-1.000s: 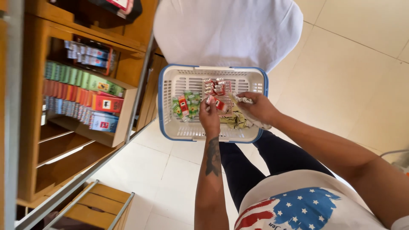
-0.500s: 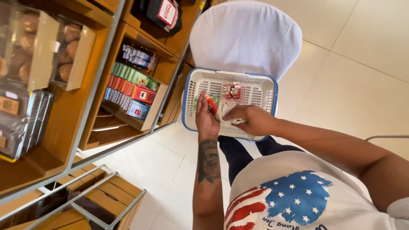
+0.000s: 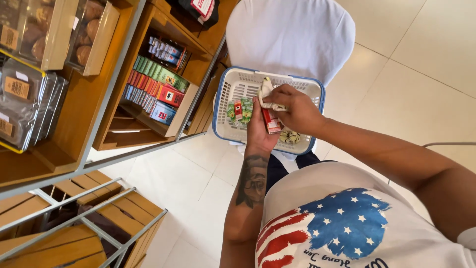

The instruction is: Wiping and cleaning small packaged snack products using a cloth while holding them in a plastic basket.

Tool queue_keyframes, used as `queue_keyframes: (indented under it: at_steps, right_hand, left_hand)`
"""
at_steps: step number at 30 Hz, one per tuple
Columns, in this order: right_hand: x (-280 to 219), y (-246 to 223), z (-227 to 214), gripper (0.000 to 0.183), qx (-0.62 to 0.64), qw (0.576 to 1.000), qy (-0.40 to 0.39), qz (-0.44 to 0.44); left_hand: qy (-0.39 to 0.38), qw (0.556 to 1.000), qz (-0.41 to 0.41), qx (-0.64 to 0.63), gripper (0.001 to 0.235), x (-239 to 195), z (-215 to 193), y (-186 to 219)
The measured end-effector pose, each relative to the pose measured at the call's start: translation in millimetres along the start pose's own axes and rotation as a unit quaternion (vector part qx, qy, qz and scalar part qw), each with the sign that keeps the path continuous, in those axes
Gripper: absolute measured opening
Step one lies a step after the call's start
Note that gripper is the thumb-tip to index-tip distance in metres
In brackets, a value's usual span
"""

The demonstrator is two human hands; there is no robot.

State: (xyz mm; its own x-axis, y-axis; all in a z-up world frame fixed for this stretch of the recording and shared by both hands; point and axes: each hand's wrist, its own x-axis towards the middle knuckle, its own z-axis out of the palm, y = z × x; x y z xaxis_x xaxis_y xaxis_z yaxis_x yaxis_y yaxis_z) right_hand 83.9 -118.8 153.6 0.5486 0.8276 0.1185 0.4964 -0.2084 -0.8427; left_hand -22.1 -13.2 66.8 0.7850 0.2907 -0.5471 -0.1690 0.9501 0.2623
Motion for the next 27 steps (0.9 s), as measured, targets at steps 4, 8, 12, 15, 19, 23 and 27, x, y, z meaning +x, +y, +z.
queue_keyframes:
  at_steps: [4,8,12,15,19,23,27]
  right_hand:
    - [-24.9,-16.3,0.0,0.032,-0.026,0.997,-0.076,-0.021]
    - [-19.1,-3.8,-11.5,0.035,-0.021,0.998,-0.046,0.046]
    - [-17.7,6.8,-18.7,0.035,0.06,0.965,-0.002,0.254]
    - [-18.7,-33.9,-23.3,0.042,0.089,0.946,0.001,0.313]
    - [-34.4,-30.5,-9.1,0.036,0.134,0.972,0.008,0.194]
    - [-17.4,-10.1,-11.3,0.034,0.073,0.994,0.05,0.068]
    - [-6.7,-40.8,-24.2,0.035,0.046,0.998,0.034,-0.022]
  left_hand:
    - [0.002,0.999,0.022,-0.026,0.054,-9.3,15.6,4.1]
    - [0.036,0.999,-0.015,-0.034,0.045,-13.8,21.2,-11.9]
    - [0.077,0.996,0.002,-0.047,0.041,-3.1,15.1,-35.5]
    - [0.034,0.998,0.05,0.026,0.046,-14.9,31.4,-18.6]
    - [0.144,0.972,0.16,0.097,0.031,-14.3,41.0,-18.3]
    - [0.097,0.988,0.077,0.091,0.042,-32.8,63.5,-4.6]
    - [0.005,1.0,0.007,0.014,0.059,-19.7,46.4,5.3]
